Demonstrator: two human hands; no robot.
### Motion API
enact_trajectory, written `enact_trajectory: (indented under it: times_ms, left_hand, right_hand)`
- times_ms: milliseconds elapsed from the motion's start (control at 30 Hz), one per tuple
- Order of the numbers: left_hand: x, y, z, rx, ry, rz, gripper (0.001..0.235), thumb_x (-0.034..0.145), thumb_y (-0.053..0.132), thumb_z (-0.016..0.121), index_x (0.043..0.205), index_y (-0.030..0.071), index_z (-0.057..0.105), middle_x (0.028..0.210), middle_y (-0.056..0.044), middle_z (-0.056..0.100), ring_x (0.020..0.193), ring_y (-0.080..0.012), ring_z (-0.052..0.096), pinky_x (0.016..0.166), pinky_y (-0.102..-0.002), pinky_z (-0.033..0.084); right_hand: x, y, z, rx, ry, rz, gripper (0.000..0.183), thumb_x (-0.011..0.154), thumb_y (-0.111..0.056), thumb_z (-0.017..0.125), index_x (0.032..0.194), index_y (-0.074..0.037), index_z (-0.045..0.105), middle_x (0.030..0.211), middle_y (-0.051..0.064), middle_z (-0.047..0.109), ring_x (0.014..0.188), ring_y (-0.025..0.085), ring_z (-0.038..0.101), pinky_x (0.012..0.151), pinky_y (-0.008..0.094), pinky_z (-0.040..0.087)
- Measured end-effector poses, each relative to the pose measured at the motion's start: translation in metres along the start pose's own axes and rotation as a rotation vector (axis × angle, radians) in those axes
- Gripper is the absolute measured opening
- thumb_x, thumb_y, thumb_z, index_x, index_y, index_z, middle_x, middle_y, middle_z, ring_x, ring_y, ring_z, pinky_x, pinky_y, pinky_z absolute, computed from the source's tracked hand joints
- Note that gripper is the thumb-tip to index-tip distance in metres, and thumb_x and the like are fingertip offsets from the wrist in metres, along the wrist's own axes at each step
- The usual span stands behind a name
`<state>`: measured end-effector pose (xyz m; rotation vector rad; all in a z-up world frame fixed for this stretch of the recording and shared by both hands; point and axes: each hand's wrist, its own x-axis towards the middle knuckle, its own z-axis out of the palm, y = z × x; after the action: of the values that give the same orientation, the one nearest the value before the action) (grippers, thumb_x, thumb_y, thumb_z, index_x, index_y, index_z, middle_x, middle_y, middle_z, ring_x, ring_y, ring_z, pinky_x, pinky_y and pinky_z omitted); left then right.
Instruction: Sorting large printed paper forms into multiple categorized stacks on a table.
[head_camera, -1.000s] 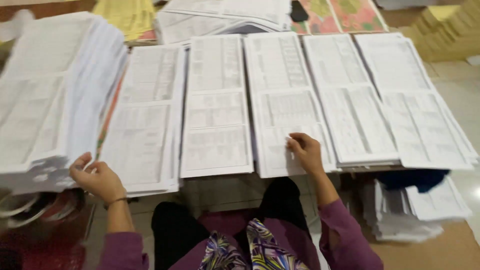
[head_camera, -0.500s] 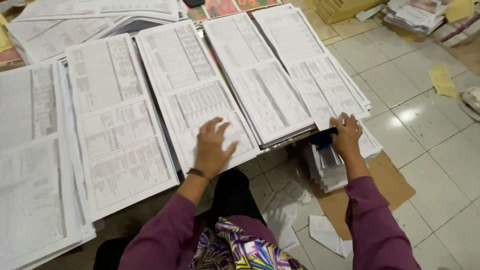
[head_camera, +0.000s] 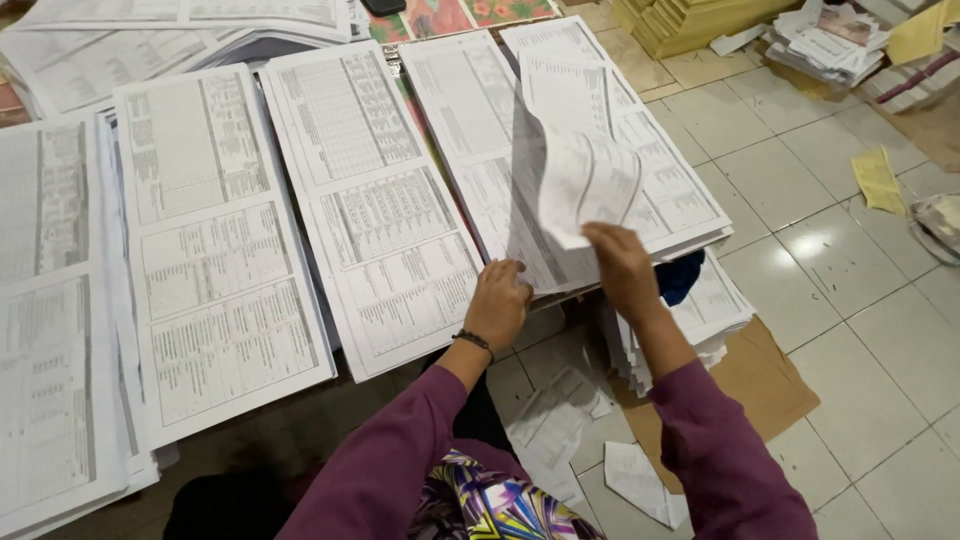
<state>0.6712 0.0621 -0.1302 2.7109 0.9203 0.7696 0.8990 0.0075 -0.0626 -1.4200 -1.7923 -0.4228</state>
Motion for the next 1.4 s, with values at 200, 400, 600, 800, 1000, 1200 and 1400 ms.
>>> enact_trajectory:
  times_ms: [200,400,600,800,1000,1200,1400]
  left_hand:
    - [0.004,0.0,-0.015,-0.185,0.033,-0.082,0.011,0.101,0.012,0.061,0.103,0.013,0.072,0.11,-0.006,0.061,0.116,-0.0273,0.061,0.107,-0.044,0.048]
    - [0.01,-0.007,-0.015,-0.596,0.182,-0.29,0.003,0.103,0.012,0.063,0.104,0.01,0.066,0.098,-0.005,0.064,0.1,-0.0282,0.068,0.093,-0.042,0.056]
    - [0.017,-0.015,-0.003,-0.551,0.219,-0.335,0.009,0.093,0.009,0.074,0.098,0.009,0.066,0.092,-0.007,0.068,0.093,-0.029,0.071,0.086,-0.041,0.058]
    - [0.021,0.0,-0.034,-0.602,0.289,-0.429,0.015,0.088,0.006,0.078,0.095,0.001,0.065,0.086,-0.017,0.069,0.089,-0.0381,0.072,0.08,-0.043,0.06]
    - [0.031,-0.02,0.002,-0.737,0.19,-0.59,0.016,0.089,0.012,0.08,0.102,0.007,0.072,0.095,-0.009,0.077,0.092,-0.0252,0.078,0.076,-0.032,0.064]
    - [-0.021,-0.029,-0.113,-0.853,0.365,-0.359,0.04,0.095,0.013,0.077,0.131,0.006,0.064,0.125,-0.017,0.068,0.125,-0.0398,0.064,0.101,-0.047,0.057]
    - [-0.137,-0.069,-0.173,0.131,0.248,-0.22,0.061,0.08,0.054,0.083,0.123,0.013,0.067,0.13,-0.008,0.062,0.13,-0.0333,0.054,0.105,-0.05,0.046]
  right_hand:
    - [-0.012,-0.072,0.004,0.175,-0.429,0.087,0.028,0.088,-0.005,0.076,0.115,-0.006,0.069,0.11,0.018,0.075,0.099,0.041,0.072,0.089,0.053,0.057]
    - [-0.003,-0.041,-0.001,0.292,-0.433,0.474,0.01,0.099,-0.007,0.069,0.103,-0.012,0.077,0.088,0.012,0.079,0.089,0.036,0.075,0.082,0.044,0.056]
    - [-0.002,-0.017,0.007,0.364,-0.539,0.572,0.018,0.1,-0.012,0.068,0.112,-0.001,0.076,0.098,0.027,0.077,0.102,0.046,0.072,0.089,0.055,0.054]
    - [-0.003,-0.01,-0.002,0.434,-0.352,0.62,0.023,0.101,0.001,0.057,0.117,0.003,0.073,0.095,0.025,0.074,0.101,0.037,0.072,0.093,0.053,0.054]
    - [-0.014,-0.041,0.017,0.401,-0.468,0.565,0.033,0.088,0.009,0.066,0.114,-0.007,0.077,0.089,0.019,0.078,0.082,0.033,0.077,0.085,0.046,0.059]
    - [0.002,-0.019,0.001,0.477,-0.11,0.706,0.033,0.098,0.006,0.061,0.131,0.007,0.066,0.109,0.03,0.072,0.104,0.037,0.07,0.094,0.052,0.053]
    - [0.09,-0.085,-0.041,0.142,0.292,0.174,0.069,0.107,0.015,0.053,0.166,-0.014,0.034,0.131,0.035,0.066,0.106,0.051,0.069,0.083,0.054,0.057]
